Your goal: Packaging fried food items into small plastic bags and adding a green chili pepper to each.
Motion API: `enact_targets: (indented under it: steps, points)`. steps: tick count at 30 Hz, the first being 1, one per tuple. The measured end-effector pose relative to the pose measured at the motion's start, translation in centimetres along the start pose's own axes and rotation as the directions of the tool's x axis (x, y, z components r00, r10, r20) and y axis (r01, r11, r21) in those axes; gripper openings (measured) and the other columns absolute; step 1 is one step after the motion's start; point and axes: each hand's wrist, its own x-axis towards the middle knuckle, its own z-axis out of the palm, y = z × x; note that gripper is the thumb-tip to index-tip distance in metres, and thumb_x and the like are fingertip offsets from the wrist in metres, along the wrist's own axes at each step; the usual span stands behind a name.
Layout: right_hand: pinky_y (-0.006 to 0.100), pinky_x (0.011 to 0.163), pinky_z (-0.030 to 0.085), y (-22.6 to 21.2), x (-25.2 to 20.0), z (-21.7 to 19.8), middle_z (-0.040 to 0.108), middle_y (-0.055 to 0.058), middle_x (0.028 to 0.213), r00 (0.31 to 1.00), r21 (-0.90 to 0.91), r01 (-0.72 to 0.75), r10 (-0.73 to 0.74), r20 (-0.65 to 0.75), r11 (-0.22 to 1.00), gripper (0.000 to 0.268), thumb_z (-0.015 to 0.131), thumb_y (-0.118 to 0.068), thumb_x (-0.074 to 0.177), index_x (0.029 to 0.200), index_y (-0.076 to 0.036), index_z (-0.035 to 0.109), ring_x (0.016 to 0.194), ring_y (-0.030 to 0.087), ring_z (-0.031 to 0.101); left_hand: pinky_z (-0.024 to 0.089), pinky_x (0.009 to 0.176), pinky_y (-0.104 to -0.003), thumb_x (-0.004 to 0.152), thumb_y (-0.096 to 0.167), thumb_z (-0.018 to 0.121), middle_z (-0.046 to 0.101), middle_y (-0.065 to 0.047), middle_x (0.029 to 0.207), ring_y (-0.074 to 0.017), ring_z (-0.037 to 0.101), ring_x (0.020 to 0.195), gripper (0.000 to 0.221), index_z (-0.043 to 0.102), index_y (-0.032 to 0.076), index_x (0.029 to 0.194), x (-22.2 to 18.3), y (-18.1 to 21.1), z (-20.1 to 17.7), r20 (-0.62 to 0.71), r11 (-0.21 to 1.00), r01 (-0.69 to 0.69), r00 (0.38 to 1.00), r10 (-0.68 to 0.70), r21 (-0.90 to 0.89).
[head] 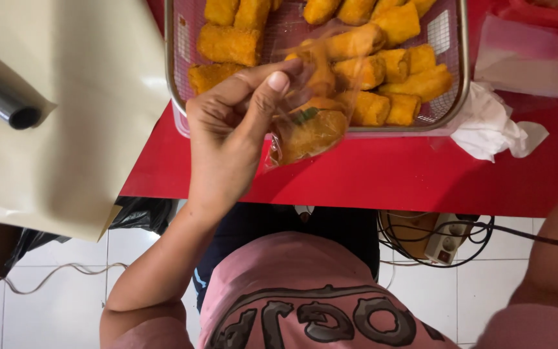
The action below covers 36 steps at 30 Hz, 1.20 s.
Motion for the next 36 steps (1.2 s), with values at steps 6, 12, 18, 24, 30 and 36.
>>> enact_targets:
  steps: [6, 12, 18, 24, 30, 36]
  points:
    - [0.035, 0.071, 0.056, -14.1, -0.8, 1.4, 0.074, 0.022, 0.114, 1.000, -0.583, -0.024, 0.027, -0.003, 0.812, 0.017, 0.075, 0.015, 0.119, 0.135, 0.013, 0.078, 0.085, 0.026, 0.066, 0.065, 0.096, -0.031, 0.103, 0.017, 0.059, 0.073, -0.022, 0.118, -0.0276, 0.076, 0.109, 0.032, 0.064, -0.007, 0.124, 0.6, -0.1, 0.7, 0.061, 0.974, 0.126, 0.991, -0.116, -0.190]
    - [0.032, 0.071, 0.055, -14.7, -0.6, 1.1, 0.069, 0.022, 0.135, 0.986, -0.714, 0.112, -0.164, -0.004, 0.691, 0.025, 0.067, 0.023, 0.112, 0.134, 0.016, 0.077, 0.082, 0.027, 0.064, 0.066, 0.096, -0.031, 0.103, 0.017, 0.060, 0.074, -0.019, 0.116, -0.0225, 0.076, 0.104, 0.031, 0.065, -0.006, 0.124, 0.6, 0.1, 1.4, 0.071, 0.967, 0.143, 0.989, -0.131, -0.210]
    - [0.038, 0.053, 0.055, -15.5, 0.2, 1.6, 0.070, 0.028, 0.097, 0.986, -0.520, -0.154, 0.167, -0.022, 0.840, 0.029, 0.070, 0.020, 0.112, 0.141, 0.017, 0.064, 0.071, 0.033, 0.070, 0.065, 0.094, -0.032, 0.102, 0.018, 0.063, 0.075, -0.018, 0.115, -0.0232, 0.076, 0.100, 0.032, 0.066, -0.005, 0.124, 0.6, -0.5, 1.4, 0.073, 0.941, 0.171, 0.985, -0.156, -0.292]
    - [0.046, 0.080, 0.067, -18.7, 0.2, 1.6, 0.069, 0.037, 0.141, 0.966, -0.429, 0.076, -0.173, -0.192, 0.900, 0.012, 0.064, 0.010, 0.140, 0.141, 0.021, 0.060, 0.107, 0.047, 0.076, 0.066, 0.096, -0.032, 0.104, 0.016, 0.062, 0.075, -0.019, 0.115, -0.0226, 0.076, 0.101, 0.029, 0.066, -0.005, 0.124, 0.6, -0.2, 1.9, 0.118, 0.933, 0.159, 0.985, -0.127, -0.324]
    - [0.063, 0.151, 0.029, -27.5, 4.6, 5.5, 0.058, -0.003, 0.124, 0.894, 0.617, 0.235, -0.417, 0.167, 0.751, 0.004, 0.053, -0.027, 0.107, 0.108, -0.023, 0.052, 0.118, 0.014, 0.062, 0.066, 0.095, -0.032, 0.104, 0.019, 0.061, 0.075, -0.021, 0.117, -0.0265, 0.077, 0.104, 0.030, 0.066, -0.004, 0.123, 0.3, 0.0, 2.6, 0.154, 0.943, 0.172, 0.979, -0.132, -0.284]
    - [0.052, 0.134, 0.036, -33.1, 6.1, 8.5, 0.053, 0.021, 0.152, 0.721, 0.791, -0.244, -0.441, 0.535, 0.561, 0.062, 0.053, -0.044, 0.103, 0.145, 0.001, 0.046, 0.151, 0.034, 0.047, 0.064, 0.098, -0.032, 0.105, 0.017, 0.057, 0.073, -0.022, 0.122, -0.0257, 0.076, 0.105, 0.033, 0.063, -0.007, 0.127, 0.1, 1.1, 2.9, 0.180, 0.956, 0.172, 0.975, -0.131, -0.239]
